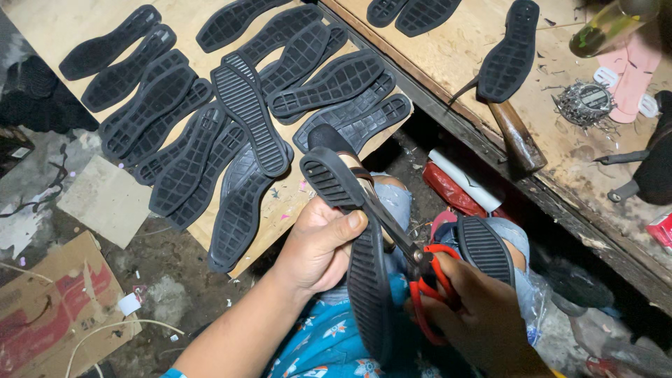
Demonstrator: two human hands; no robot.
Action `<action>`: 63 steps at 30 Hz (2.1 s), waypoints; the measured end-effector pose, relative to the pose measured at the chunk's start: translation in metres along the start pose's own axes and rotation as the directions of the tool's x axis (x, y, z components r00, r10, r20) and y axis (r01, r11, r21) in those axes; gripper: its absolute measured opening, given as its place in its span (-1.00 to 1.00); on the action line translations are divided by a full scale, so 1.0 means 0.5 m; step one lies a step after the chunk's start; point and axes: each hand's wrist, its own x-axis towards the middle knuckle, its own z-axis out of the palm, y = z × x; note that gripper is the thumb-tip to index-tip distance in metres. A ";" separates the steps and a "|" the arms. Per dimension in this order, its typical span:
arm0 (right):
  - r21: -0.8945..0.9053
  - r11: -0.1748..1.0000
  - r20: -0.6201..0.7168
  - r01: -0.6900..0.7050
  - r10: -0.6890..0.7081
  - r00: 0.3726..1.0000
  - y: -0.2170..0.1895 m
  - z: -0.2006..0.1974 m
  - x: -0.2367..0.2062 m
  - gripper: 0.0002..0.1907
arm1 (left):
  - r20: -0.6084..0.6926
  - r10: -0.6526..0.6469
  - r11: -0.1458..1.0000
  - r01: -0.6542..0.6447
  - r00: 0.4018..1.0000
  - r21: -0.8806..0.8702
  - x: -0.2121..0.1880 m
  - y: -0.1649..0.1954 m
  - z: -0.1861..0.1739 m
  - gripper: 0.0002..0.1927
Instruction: The person trims excess rubber from a shoe sole using red-handled scissors, then uses a thin stick to clean the sole's grooves. The person repeats this process on multiple soles, placing finished pieces on a nearby wooden board.
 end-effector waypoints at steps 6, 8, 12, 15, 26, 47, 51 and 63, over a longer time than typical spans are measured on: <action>-0.196 0.963 -0.043 -0.184 0.179 0.983 -0.026 0.004 0.003 -0.61 | -0.005 -0.022 1.000 0.022 1.000 -0.003 -0.002 -0.002 -0.006 -0.64; -0.390 0.879 -0.010 -0.275 0.294 0.956 -0.033 0.002 0.006 -0.61 | 0.002 -0.025 1.000 0.025 1.000 -0.005 -0.002 -0.002 -0.008 -0.65; -0.231 0.968 -0.100 -0.102 0.081 0.992 -0.041 0.005 0.006 -0.60 | 0.012 -0.026 1.000 0.026 1.000 -0.010 -0.002 -0.002 -0.006 -0.64; -0.182 0.978 -0.140 -0.104 0.079 0.987 -0.045 0.008 0.006 -0.55 | 0.003 -0.036 0.999 0.036 0.999 -0.001 -0.001 -0.002 0.000 -0.58; -0.206 0.974 -0.098 -0.097 0.078 0.992 -0.053 0.004 0.008 -0.40 | 0.035 -0.087 0.996 0.088 0.996 -0.011 -0.009 -0.007 0.000 -0.55; 0.778 0.579 0.339 -0.244 -0.059 0.939 0.179 0.058 -0.007 -0.63 | -0.038 0.072 0.992 -0.067 0.997 0.106 0.009 0.032 0.025 -0.64; 0.590 0.729 0.263 -0.347 0.233 0.936 0.153 0.081 0.004 -0.45 | 0.000 0.024 1.000 -0.024 1.000 0.000 0.014 0.035 0.018 -0.65; 0.621 0.647 0.312 -0.442 0.314 0.897 0.075 0.065 0.015 -0.54 | -0.113 0.089 0.996 -0.088 0.990 0.010 0.024 0.031 0.007 -0.67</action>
